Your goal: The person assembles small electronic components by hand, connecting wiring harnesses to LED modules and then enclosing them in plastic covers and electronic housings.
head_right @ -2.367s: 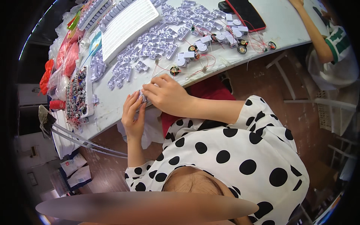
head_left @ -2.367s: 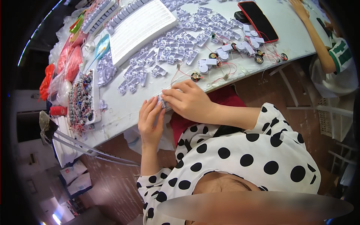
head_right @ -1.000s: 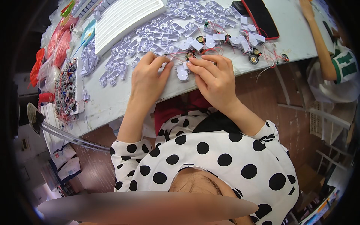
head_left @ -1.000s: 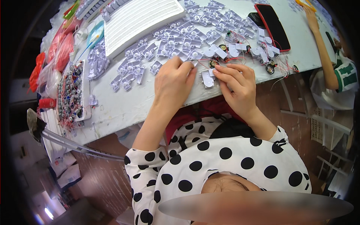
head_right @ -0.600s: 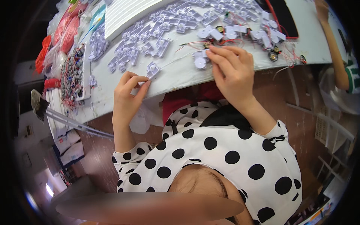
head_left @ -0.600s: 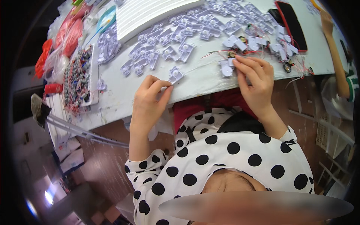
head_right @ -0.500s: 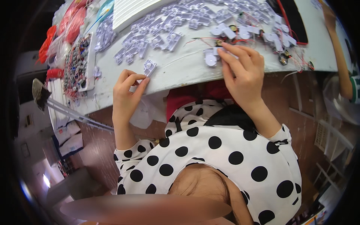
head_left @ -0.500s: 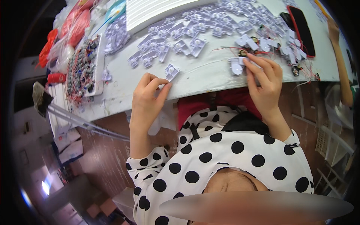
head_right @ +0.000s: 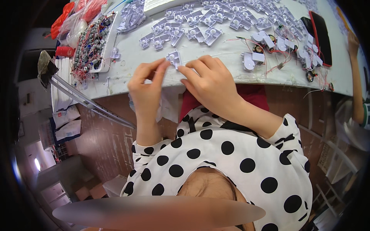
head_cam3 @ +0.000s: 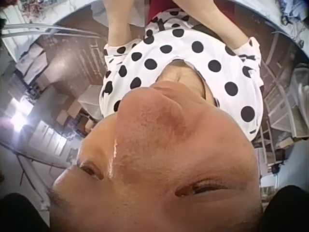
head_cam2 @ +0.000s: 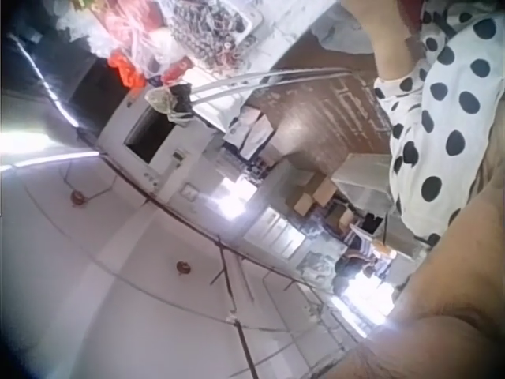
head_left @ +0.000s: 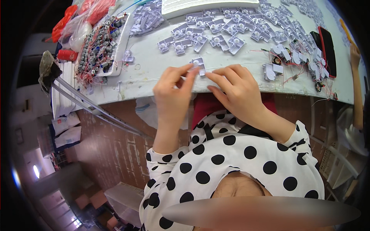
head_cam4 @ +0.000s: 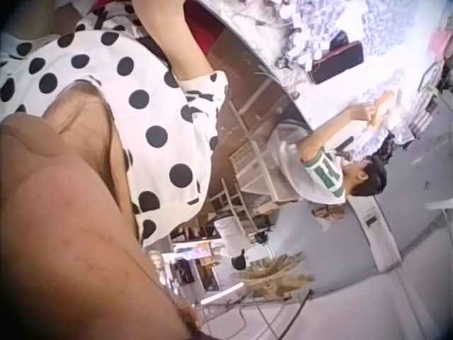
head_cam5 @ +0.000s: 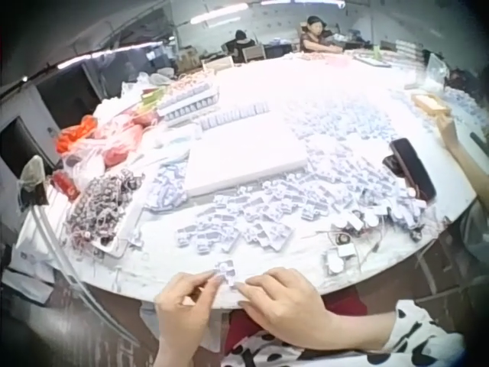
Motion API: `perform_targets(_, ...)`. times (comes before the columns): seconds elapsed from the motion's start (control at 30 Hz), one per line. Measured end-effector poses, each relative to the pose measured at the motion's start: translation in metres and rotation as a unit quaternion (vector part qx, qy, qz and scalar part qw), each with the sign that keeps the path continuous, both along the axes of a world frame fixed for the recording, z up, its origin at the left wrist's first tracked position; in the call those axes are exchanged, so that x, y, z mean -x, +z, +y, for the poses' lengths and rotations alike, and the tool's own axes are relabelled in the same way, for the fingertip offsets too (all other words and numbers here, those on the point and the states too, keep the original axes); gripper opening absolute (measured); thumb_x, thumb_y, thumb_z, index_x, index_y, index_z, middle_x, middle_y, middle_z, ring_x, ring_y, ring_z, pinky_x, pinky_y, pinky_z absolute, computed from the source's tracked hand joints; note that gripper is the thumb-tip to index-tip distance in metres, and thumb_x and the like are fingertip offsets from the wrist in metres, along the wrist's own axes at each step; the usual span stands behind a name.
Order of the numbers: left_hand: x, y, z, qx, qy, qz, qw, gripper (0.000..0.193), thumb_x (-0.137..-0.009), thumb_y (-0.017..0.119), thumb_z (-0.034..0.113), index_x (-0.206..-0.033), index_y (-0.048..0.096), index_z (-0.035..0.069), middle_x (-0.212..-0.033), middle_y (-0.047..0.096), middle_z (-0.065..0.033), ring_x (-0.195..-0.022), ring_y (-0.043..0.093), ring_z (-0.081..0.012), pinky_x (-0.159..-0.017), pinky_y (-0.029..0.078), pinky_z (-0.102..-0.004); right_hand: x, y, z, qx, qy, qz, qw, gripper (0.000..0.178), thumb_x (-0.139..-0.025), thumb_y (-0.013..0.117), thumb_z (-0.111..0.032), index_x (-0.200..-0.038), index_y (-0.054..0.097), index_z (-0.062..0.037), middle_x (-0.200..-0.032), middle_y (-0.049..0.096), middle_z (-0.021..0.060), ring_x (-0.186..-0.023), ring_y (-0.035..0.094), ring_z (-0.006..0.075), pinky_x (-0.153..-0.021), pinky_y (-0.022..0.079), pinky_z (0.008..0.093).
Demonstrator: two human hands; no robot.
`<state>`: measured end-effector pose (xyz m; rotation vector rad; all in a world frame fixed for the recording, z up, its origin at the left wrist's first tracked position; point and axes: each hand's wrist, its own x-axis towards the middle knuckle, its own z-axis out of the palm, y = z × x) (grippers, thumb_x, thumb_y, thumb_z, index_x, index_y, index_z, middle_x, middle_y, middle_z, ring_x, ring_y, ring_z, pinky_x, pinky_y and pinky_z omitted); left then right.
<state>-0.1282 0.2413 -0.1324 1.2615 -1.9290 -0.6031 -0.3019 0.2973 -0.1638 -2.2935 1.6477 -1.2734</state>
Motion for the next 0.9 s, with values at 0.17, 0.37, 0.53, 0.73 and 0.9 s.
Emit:
perform_targets(0.17, -0.032, 0.005, -0.026, 0.045, 0.085, 0.013, 0.995, 0.011, -0.089, 0.077, 0.007, -0.099, 0.077, 0.002, -0.081, 0.067, -0.0058, -0.061, 0.056, -0.0103, -0.057, 0.045, -0.0262, -0.015, -0.005, -0.028, -0.023, -0.028, 0.001, 0.999, 0.026, -0.077, 0.077, -0.01, -0.101, 0.07, -0.0059, -0.094, 0.065, 0.0032, -0.09, 0.06, 0.0232, -0.078, 0.05, 0.0355)
perform_targets(0.37, -0.105, 0.004, -0.07, 0.038, 0.204, -0.007, 0.978, 0.018, -0.094, 0.076, 0.014, -0.104, 0.077, 0.0, -0.085, 0.072, -0.0029, -0.073, 0.06, -0.0059, -0.065, 0.047, -0.0225, -0.014, -0.006, -0.032, -0.048, -0.019, -0.01, 0.999, 0.024, -0.079, 0.074, -0.003, -0.102, 0.069, -0.0081, -0.094, 0.068, 0.0061, -0.092, 0.062, 0.0275, -0.079, 0.052, 0.0391)
perform_targets(0.53, -0.157, 0.01, -0.106, 0.126, 0.228, -0.113, 0.959, 0.018, -0.095, 0.074, 0.014, -0.107, 0.077, 0.001, -0.092, 0.073, -0.0048, -0.077, 0.065, -0.0105, -0.07, 0.051, -0.0258, -0.025, 0.006, -0.035, -0.034, -0.012, -0.044, 0.998, 0.027, -0.077, 0.075, -0.006, -0.102, 0.065, -0.0055, -0.094, 0.065, 0.0078, -0.09, 0.061, 0.0267, -0.08, 0.051, 0.0371)
perform_targets(0.73, -0.158, 0.028, -0.126, 0.193, 0.188, -0.148, 0.952, 0.015, -0.092, 0.073, 0.011, -0.105, 0.077, 0.004, -0.092, 0.07, -0.0085, -0.075, 0.065, -0.0173, -0.07, 0.053, -0.0308, -0.029, -0.005, -0.047, -0.07, -0.019, -0.031, 0.997, 0.035, -0.076, 0.077, -0.005, -0.107, 0.062, -0.0054, -0.095, 0.065, 0.0084, -0.09, 0.06, 0.0278, -0.079, 0.051, 0.0381)
perform_targets(0.9, -0.159, 0.029, -0.136, 0.233, 0.063, -0.297, 0.924, 0.018, -0.088, 0.076, 0.012, -0.104, 0.076, 0.005, -0.095, 0.072, -0.0092, -0.094, 0.064, -0.0257, -0.086, 0.051, -0.0362, -0.022, -0.002, -0.042, -0.081, -0.018, -0.057, 0.995, 0.031, -0.077, 0.076, -0.003, -0.105, 0.063, -0.0063, -0.09, 0.065, 0.0073, -0.09, 0.06, 0.0269, -0.079, 0.05, 0.0384)
